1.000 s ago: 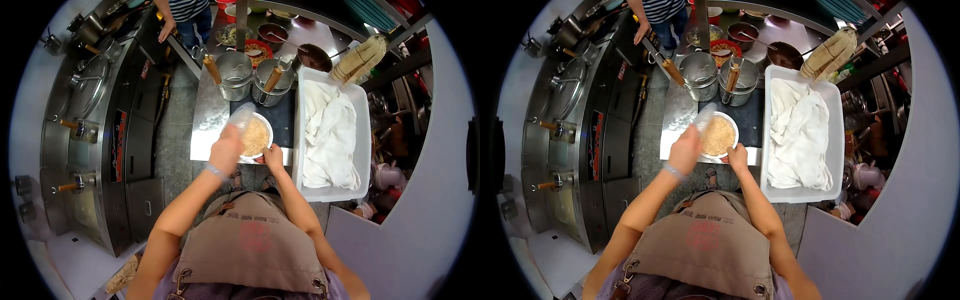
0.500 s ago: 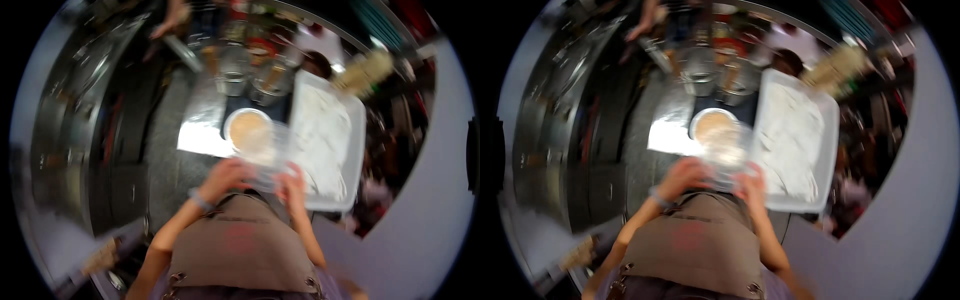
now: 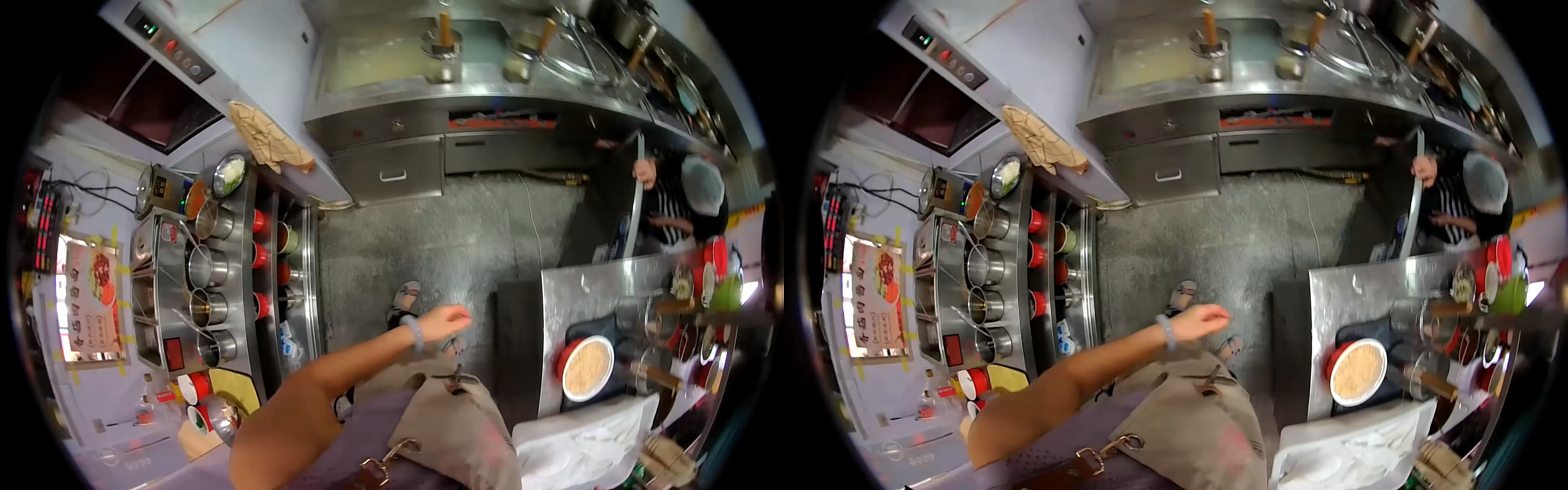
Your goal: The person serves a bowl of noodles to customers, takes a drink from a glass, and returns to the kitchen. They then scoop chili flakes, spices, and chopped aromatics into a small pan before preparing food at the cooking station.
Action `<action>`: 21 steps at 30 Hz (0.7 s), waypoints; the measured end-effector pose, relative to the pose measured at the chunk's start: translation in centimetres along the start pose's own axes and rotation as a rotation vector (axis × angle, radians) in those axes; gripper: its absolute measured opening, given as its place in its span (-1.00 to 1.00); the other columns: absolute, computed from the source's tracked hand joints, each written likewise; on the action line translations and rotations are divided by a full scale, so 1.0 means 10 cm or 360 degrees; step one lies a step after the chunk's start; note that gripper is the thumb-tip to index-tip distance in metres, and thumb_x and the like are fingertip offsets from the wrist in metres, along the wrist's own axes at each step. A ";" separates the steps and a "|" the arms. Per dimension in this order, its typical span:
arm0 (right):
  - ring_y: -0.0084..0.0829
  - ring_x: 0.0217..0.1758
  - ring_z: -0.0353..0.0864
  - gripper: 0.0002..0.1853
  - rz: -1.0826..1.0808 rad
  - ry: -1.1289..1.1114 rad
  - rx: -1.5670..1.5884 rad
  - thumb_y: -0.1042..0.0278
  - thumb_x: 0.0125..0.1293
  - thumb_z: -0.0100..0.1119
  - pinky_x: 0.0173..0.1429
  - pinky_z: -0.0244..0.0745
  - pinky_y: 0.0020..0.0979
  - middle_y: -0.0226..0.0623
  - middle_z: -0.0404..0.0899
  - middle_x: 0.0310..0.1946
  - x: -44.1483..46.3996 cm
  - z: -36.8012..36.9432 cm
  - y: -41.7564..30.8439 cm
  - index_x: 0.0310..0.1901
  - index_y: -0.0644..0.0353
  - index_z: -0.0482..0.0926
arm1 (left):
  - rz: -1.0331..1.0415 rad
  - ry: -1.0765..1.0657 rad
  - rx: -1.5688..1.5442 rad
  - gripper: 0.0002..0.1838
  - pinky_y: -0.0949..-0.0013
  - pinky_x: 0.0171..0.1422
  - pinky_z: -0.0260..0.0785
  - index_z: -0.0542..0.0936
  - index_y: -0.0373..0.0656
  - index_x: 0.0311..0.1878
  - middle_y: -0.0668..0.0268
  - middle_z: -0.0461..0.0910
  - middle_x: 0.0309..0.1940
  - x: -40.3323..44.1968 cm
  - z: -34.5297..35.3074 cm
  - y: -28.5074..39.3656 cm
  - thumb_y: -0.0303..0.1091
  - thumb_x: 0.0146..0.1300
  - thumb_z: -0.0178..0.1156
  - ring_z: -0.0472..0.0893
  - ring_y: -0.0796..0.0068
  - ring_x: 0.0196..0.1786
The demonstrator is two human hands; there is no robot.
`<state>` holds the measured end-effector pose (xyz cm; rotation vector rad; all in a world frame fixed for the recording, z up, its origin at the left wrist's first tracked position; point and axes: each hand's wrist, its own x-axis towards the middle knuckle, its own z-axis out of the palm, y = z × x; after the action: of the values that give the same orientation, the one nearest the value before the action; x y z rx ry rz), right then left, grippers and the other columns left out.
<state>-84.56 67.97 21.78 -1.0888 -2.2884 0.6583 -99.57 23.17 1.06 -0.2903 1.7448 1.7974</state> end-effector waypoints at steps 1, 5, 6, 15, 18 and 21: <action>-0.18 -0.13 0.55 -0.46 0.0014 -0.0144 0.0142 -0.09 0.23 0.08 -0.05 0.47 -0.19 -0.03 0.54 -0.09 -0.05 0.21 -0.43 -0.05 0.31 0.51 | 0.0037 0.0124 -0.0076 -0.61 0.52 -0.16 0.37 0.43 -0.22 0.06 0.28 0.57 -0.12 -0.06 -0.29 -0.17 -0.15 0.32 0.03 0.51 0.63 -0.16; -0.69 -0.30 0.39 -0.70 -0.0542 -0.0861 0.0570 0.26 0.30 0.01 -0.31 0.27 -0.62 -0.51 0.46 -0.34 -0.54 2.14 -1.42 0.02 0.15 0.48 | -0.0178 0.0657 -0.0685 -0.66 0.47 -0.10 0.43 0.46 -0.18 0.03 0.25 0.58 -0.13 -0.55 -1.28 -0.39 -0.16 0.33 0.02 0.56 0.53 -0.15; -0.69 -0.35 0.39 -0.74 -0.0047 -0.1417 0.0754 0.35 0.26 0.08 -0.34 0.27 -0.64 -0.54 0.42 -0.40 -0.81 2.60 -1.65 -0.03 0.17 0.50 | -0.0173 0.0773 -0.0736 -0.67 0.46 -0.11 0.44 0.46 -0.18 0.03 0.24 0.58 -0.13 -0.64 -1.53 -0.48 -0.17 0.33 0.02 0.57 0.51 -0.16; -0.66 -0.41 0.42 -0.50 -0.1024 -0.1372 0.1437 0.35 0.19 0.24 -0.29 0.38 -0.63 -0.34 0.47 -0.29 -2.09 5.64 -5.16 0.15 0.25 0.34 | -0.0282 0.1671 -0.1040 -0.76 0.46 -0.31 0.48 0.47 -0.24 -0.07 0.17 0.61 -0.28 -1.53 -3.09 -1.08 -0.32 0.29 0.03 0.60 0.46 -0.36; -0.18 -0.13 0.55 -0.06 -0.1031 -0.1205 0.1153 0.04 -0.05 0.42 -0.07 0.44 -0.30 -0.01 0.38 0.05 -2.13 6.23 -6.35 0.29 0.18 0.09 | -0.0320 0.1763 -0.1098 -0.79 0.43 -0.37 0.48 0.47 -0.25 -0.09 0.15 0.60 -0.30 -1.58 -3.31 -1.15 -0.35 0.28 0.04 0.59 0.46 -0.40; 0.05 -0.23 0.58 -0.31 -0.1189 -0.1006 0.0944 0.02 0.02 0.32 -0.11 0.43 -0.16 0.08 0.55 -0.20 -2.14 6.62 -6.87 0.12 0.19 0.30 | -0.0489 0.1801 -0.1160 -0.74 0.42 -0.32 0.51 0.46 -0.26 -0.09 0.17 0.59 -0.31 -1.40 -3.46 -1.09 -0.29 0.25 0.08 0.61 0.41 -0.36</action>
<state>-152.73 -1.03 9.51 0.3017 -2.4549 1.3397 -91.15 -14.48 -3.94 -2.0595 1.3742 2.0908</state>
